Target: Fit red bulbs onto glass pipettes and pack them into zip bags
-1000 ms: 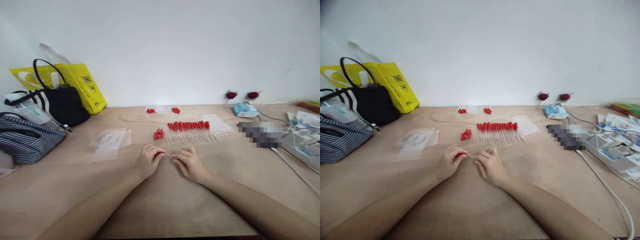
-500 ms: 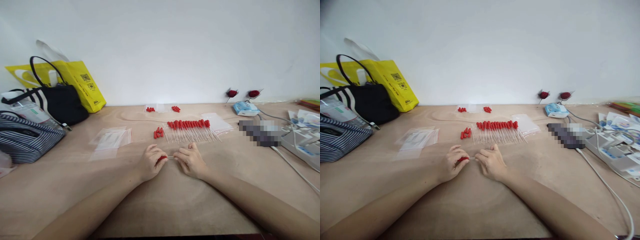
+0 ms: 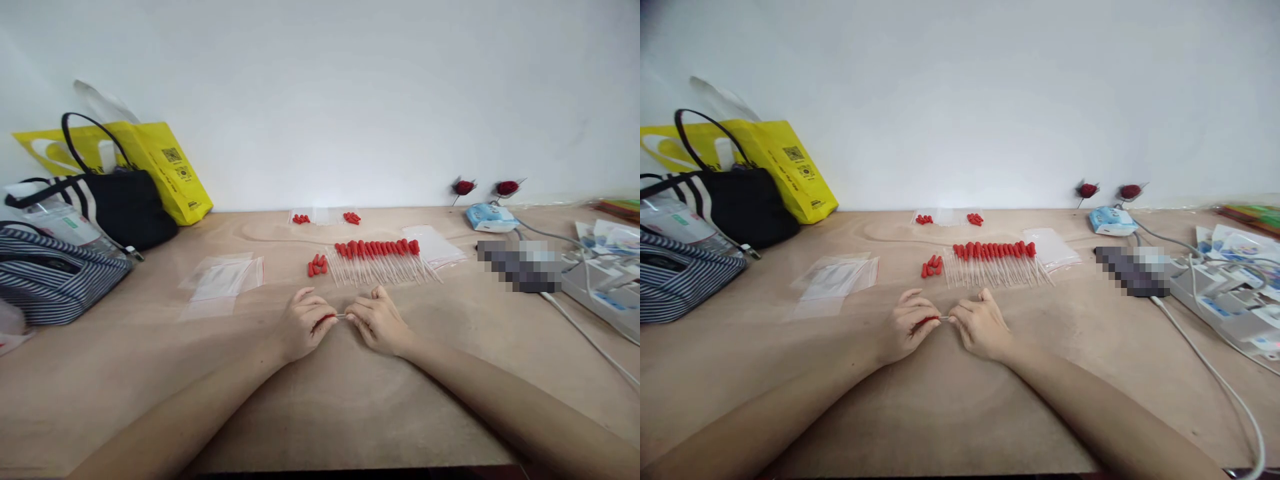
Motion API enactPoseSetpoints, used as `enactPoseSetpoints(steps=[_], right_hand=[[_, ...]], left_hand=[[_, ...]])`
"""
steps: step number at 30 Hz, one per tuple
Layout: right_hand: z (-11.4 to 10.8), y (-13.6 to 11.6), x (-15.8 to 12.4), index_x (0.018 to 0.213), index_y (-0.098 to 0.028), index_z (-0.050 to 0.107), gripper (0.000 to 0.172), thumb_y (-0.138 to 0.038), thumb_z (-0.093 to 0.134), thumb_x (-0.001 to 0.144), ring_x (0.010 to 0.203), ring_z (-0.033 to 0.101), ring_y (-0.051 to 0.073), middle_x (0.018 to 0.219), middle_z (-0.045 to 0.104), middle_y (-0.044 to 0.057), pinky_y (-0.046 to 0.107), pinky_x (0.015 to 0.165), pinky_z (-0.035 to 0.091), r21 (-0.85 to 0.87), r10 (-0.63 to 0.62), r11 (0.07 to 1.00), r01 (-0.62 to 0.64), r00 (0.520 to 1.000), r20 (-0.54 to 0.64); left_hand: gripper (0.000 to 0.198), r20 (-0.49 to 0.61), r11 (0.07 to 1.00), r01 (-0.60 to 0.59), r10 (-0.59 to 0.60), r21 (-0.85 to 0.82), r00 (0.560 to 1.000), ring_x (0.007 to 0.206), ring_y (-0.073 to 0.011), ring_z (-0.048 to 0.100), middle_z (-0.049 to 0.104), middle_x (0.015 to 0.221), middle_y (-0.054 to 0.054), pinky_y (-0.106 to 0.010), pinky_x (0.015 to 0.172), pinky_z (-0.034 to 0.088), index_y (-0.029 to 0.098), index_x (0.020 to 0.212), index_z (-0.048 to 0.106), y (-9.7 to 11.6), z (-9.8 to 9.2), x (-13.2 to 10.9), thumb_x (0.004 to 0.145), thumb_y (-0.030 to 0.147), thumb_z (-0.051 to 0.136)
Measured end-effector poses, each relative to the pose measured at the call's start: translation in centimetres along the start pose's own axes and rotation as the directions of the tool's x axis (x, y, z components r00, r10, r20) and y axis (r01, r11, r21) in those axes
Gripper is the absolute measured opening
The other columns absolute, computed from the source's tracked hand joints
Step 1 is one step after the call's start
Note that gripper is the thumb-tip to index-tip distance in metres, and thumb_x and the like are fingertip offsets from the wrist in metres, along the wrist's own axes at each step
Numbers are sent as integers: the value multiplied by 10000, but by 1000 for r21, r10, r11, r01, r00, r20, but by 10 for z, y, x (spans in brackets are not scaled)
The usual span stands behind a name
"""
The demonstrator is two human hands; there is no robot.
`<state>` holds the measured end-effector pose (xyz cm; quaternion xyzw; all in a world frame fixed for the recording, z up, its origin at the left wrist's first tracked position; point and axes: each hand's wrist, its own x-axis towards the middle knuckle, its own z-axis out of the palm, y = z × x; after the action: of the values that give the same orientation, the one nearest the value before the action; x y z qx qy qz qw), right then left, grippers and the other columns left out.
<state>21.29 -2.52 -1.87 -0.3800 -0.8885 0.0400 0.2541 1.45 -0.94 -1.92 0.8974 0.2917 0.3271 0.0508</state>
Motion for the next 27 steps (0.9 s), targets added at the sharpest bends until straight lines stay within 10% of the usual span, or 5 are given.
enactPoseSetpoints(steps=[11, 20, 27], right_hand=[[-3, 3, 1, 910, -182, 569, 261, -254, 318, 906, 664, 519, 106, 817, 653, 19, 294, 692, 212, 117, 46, 992, -42, 998, -33], [-11, 5, -2, 815, -214, 634, 186, -285, 464, 838, 731, 473, 148, 757, 630, 22, 305, 672, 215, -90, 93, 991, -100, 992, -83], [-3, 22, 33, 802, -213, 646, 264, -319, 406, 834, 769, 552, 175, 776, 662, 27, 299, 693, 257, -10, 562, 821, -571, 810, -167]], left_hand=[[152, -97, 999, -21, 25, 41, 995, 636, -86, 594, 663, 689, 43, -365, 935, 283, 259, 893, 630, -2, -8, 3, 831, 218, 497], [258, -118, 981, 188, -193, -55, 974, 804, -155, 589, 659, 832, -10, -363, 877, 370, 223, 1004, 563, -7, -11, 4, 767, 322, 581], [351, -228, 880, 473, -451, 49, 863, 944, -218, 537, 590, 989, -65, -391, 841, 416, 196, 1074, 484, -35, -6, 9, 752, 309, 568]])
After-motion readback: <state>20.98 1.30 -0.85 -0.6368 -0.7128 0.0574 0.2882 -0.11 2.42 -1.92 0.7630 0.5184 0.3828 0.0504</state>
